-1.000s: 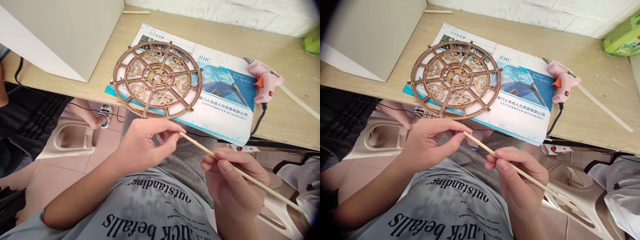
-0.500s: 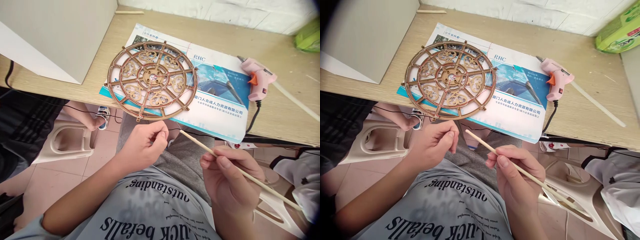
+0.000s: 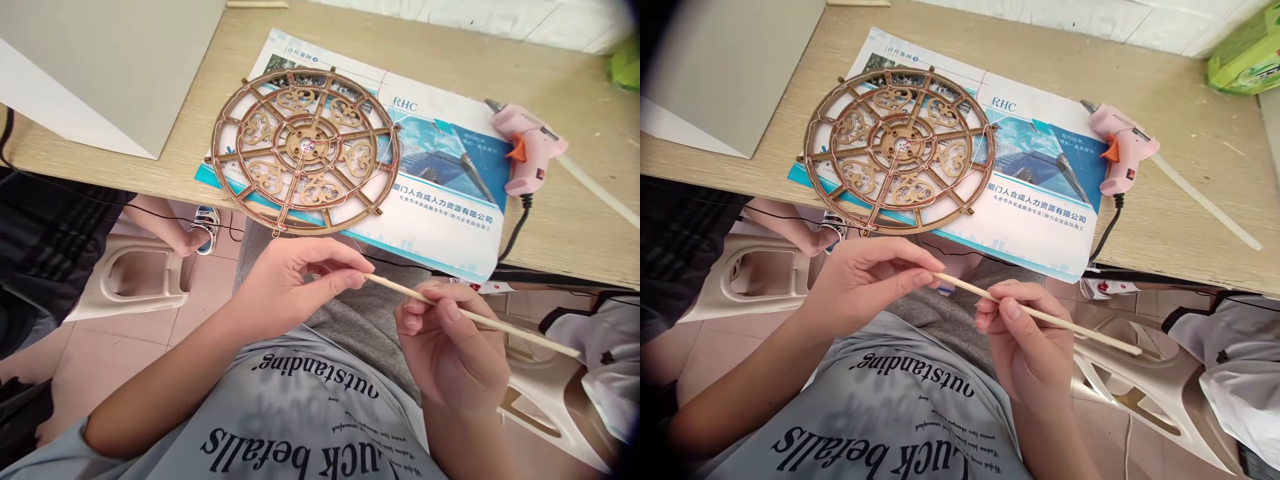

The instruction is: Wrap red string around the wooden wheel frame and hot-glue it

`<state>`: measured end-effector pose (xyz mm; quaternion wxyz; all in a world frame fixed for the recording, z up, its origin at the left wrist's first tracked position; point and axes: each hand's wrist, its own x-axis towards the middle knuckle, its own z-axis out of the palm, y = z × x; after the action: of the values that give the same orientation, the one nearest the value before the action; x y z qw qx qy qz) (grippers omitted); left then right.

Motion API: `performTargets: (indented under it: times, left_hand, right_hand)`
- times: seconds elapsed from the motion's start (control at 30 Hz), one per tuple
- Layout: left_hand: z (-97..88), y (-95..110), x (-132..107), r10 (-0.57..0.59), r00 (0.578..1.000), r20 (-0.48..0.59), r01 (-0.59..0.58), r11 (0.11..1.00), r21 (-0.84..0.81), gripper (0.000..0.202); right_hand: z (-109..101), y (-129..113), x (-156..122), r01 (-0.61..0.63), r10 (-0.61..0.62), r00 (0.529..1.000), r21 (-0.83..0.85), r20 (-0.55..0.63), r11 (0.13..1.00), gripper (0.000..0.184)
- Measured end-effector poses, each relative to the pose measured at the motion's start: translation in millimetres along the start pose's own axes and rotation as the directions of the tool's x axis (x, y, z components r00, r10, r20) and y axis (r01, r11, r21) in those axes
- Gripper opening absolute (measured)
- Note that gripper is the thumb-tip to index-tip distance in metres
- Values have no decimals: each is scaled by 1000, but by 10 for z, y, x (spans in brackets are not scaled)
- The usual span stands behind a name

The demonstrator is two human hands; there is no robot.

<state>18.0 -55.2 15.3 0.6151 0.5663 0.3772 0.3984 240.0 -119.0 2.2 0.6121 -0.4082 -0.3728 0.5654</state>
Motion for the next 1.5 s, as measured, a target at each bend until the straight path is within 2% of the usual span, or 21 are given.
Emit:
performTargets:
  times: [0.07,0.23,0.33,0.53,0.7,0.77,0.9,1.03,1.2,1.27,1.37,1.5]
  left_hand:
    - [-13,17,16,-24,1000,10,25,999,-25,9]
    - [-63,49,28,-89,982,166,105,990,-91,13]
    - [-80,57,28,-89,970,226,111,990,-87,14]
    - [-130,17,35,31,965,259,-33,999,0,14]
    - [-184,13,77,74,915,397,-105,993,56,16]
    - [-194,20,85,69,909,411,-107,992,71,18]
    - [-161,5,57,57,943,327,-77,996,46,18]
    - [-34,-48,-9,81,991,110,-80,997,-16,17]
    - [166,-96,-55,75,992,-105,-86,991,-104,16]
    - [215,-103,-54,62,988,-142,-84,984,-155,17]
    - [238,-114,-50,52,987,-150,-79,980,-182,16]
    - [232,-122,-57,96,979,-177,-120,984,-130,11]
  right_hand:
    - [1,6,3,0,0,1000,20,3,1000,12]
    - [15,-4,11,26,-28,999,60,34,998,18]
    - [5,-19,21,44,-51,994,68,99,997,21]
    - [-2,-52,51,98,-95,983,-7,159,995,23]
    - [11,-91,80,148,-132,972,-68,195,987,20]
    - [5,-106,95,169,-149,966,-79,209,982,20]
    - [-8,-124,104,219,-193,963,-123,189,968,18]
    - [24,-87,36,327,-297,939,-184,172,927,21]
    - [92,31,-88,450,-438,892,-337,115,827,28]
    - [98,56,-98,415,-410,908,-288,81,863,26]
    - [87,49,-73,225,-225,974,-88,15,970,23]
    - [67,27,-27,52,-50,999,99,-18,994,19]
